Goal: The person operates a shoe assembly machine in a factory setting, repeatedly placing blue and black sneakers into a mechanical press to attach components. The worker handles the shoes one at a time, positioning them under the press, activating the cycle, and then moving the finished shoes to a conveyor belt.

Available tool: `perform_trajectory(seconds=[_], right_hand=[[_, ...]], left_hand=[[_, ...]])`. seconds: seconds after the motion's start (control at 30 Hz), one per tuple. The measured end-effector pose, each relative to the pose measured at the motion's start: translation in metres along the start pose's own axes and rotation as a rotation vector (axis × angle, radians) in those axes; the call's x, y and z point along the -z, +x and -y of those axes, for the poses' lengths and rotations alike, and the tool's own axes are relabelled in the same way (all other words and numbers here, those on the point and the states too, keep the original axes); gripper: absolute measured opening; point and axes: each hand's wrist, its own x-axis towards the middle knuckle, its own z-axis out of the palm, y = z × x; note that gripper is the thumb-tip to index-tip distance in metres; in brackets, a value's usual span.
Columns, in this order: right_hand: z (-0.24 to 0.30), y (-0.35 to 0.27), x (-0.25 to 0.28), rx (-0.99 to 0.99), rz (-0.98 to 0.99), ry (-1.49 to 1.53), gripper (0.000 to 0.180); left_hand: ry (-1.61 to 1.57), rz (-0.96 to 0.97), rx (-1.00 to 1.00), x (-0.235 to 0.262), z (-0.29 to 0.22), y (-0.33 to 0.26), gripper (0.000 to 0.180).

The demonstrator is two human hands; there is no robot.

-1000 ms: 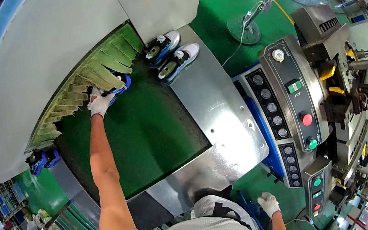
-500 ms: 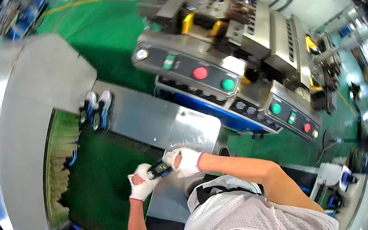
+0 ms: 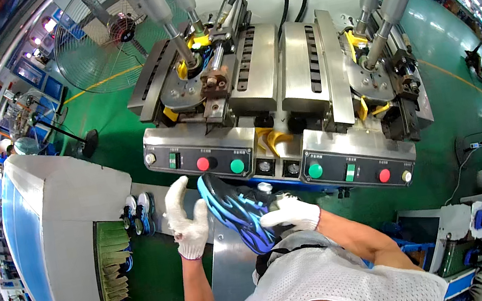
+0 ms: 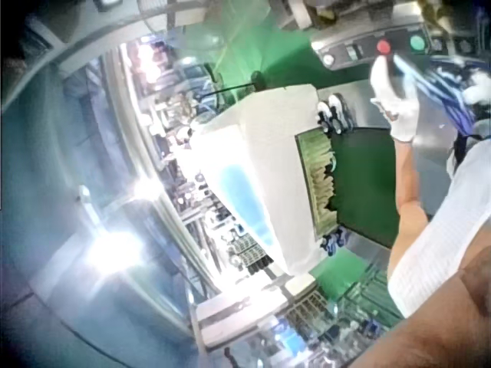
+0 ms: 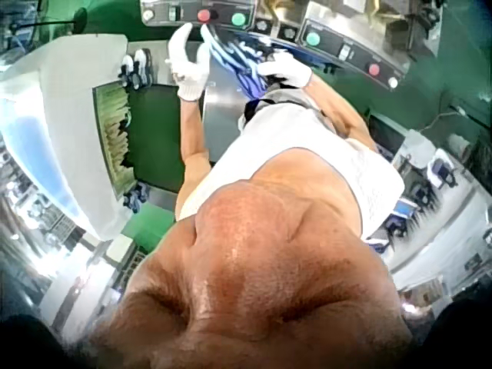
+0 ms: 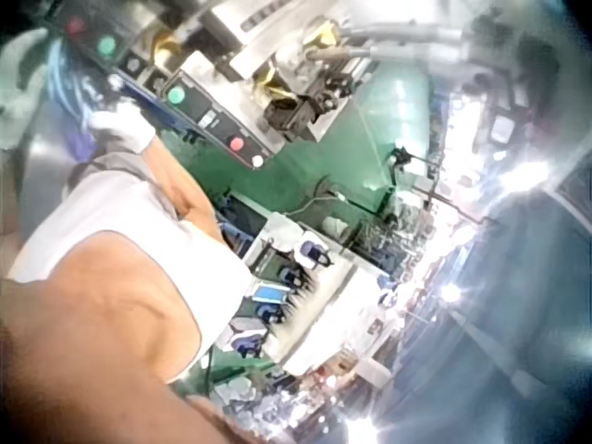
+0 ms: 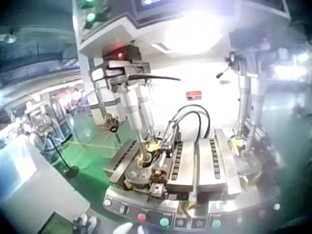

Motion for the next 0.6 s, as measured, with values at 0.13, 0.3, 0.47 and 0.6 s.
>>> perform_trajectory(seconds=[0.13,0.3,0.47,0.6], right_hand=[[0.036,-0.029,0.042,0.001,-0.045,0.197,0.051],[0.045,-0.026,0.059,0.24,-0.114,0.423,0.061],[0.052,-0.017,0.069,0.345,-0.224,0.43,0.048],[0.068,-0.019,0.058,0.313,-0.247,0.522,0.052]], left_hand=[[-0.149,-0.087,0.219,-0.038,0.014,0.03,0.051],[-0.047,0.035,0.201,-0.058,0.037,0.088,0.049],[0.239,0.217,-0.142,-0.076,0.077,0.176,0.041],[0.23,0.333,-0.211,-0.119,0.152,0.229,0.042]])
